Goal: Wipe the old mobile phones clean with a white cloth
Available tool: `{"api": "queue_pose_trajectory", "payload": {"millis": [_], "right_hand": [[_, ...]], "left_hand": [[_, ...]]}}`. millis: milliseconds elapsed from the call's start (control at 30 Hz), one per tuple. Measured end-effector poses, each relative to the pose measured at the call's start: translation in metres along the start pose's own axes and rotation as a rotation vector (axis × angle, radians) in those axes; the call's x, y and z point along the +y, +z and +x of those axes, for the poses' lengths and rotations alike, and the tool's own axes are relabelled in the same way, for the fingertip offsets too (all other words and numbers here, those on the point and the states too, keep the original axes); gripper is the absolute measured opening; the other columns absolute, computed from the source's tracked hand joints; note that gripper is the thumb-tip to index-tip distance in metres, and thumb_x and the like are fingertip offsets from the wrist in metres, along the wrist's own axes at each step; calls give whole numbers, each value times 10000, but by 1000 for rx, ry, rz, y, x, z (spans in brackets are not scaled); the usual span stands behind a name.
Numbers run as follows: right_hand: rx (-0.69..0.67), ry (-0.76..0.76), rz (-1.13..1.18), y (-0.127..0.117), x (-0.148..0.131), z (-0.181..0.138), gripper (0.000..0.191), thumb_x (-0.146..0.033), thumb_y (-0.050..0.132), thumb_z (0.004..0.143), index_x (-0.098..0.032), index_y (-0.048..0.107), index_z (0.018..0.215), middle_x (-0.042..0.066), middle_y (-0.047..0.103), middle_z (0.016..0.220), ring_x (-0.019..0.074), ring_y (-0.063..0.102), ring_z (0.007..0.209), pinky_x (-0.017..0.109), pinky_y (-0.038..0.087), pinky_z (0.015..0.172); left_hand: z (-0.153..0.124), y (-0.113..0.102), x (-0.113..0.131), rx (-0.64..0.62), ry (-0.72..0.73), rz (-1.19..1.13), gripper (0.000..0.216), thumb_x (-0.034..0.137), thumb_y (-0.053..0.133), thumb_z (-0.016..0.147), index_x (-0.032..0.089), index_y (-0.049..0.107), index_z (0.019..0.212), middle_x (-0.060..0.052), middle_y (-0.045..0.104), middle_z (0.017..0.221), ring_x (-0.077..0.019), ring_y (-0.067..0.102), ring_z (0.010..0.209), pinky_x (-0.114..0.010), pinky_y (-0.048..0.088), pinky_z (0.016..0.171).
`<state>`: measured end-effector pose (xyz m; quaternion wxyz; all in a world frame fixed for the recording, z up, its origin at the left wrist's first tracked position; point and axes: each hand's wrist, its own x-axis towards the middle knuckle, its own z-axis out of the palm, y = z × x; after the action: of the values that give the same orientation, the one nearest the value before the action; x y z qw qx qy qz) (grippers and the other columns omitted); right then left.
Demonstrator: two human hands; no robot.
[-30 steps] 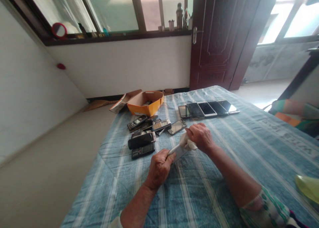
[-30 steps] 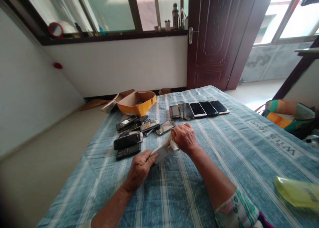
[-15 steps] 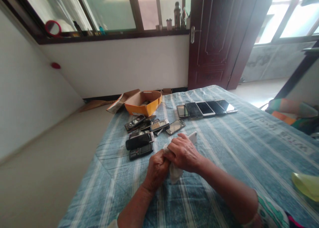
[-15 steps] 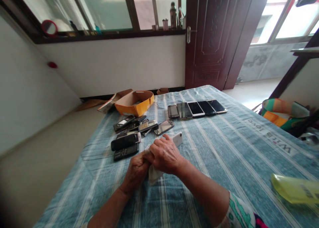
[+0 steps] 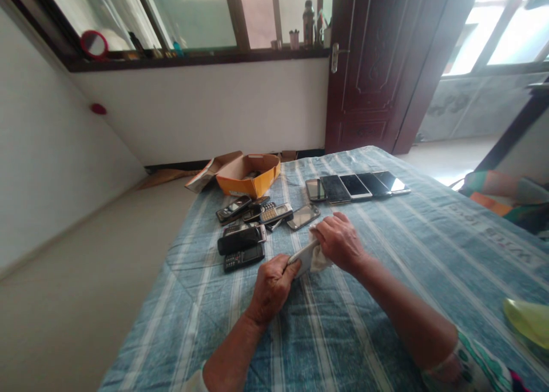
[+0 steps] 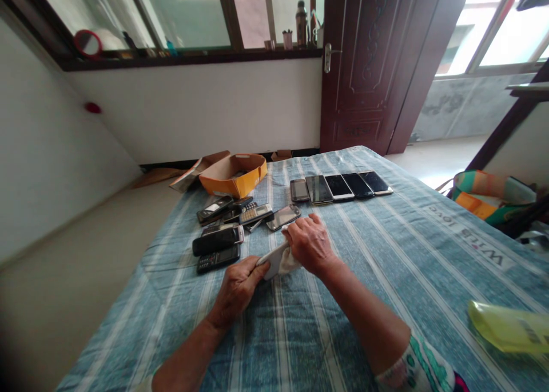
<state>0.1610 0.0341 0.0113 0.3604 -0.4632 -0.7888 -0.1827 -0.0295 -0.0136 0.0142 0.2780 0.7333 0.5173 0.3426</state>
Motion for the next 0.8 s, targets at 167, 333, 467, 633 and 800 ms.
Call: {"api": "queue_pose_trajectory", "payload": {"millis": [167,333,467,633,800], "right_hand": [[8,7,69,2,-36,0,317,-240,446,947,-188,586,667,26,549,634,166,457,637,320,337,763],[-136,-110,282,-12,-51,-6,220,-275,430,958,-190,629,920,20,565,731,169,480,714,353,344,840],[-224,-196,370,-23,-41,-11,227,-296,444,955,-186,614,1057,39,599,834,180,529,817,423,313,959],[-183,-165,436,-19,-18,-15,250,-178,407,954,-191,626,1075,52,647,906,169,583,851,430,322,992],[-122,-171,432,-19,-10,-14,267,-148,391,952,-182,647,1020,54,647,855,163,588,801,389,406,906]], "left_hand": [[0,1,0,8,-25,-23,337,415,475,846,181,534,611,32,476,569,-126,458,568,-242,351,552],[-1,1,-1,25,20,-87,287,353,460,842,171,543,636,20,532,616,-130,484,597,-244,382,573],[-2,1,1,6,45,-90,269,336,452,847,168,575,677,-3,583,673,-151,522,647,-257,414,614],[-2,1,3,11,-3,-31,283,375,502,828,186,550,623,7,541,618,-149,511,617,-252,386,584],[-1,1,3,0,-17,-19,300,408,510,825,189,571,629,9,537,605,-146,502,605,-251,374,574]]}}
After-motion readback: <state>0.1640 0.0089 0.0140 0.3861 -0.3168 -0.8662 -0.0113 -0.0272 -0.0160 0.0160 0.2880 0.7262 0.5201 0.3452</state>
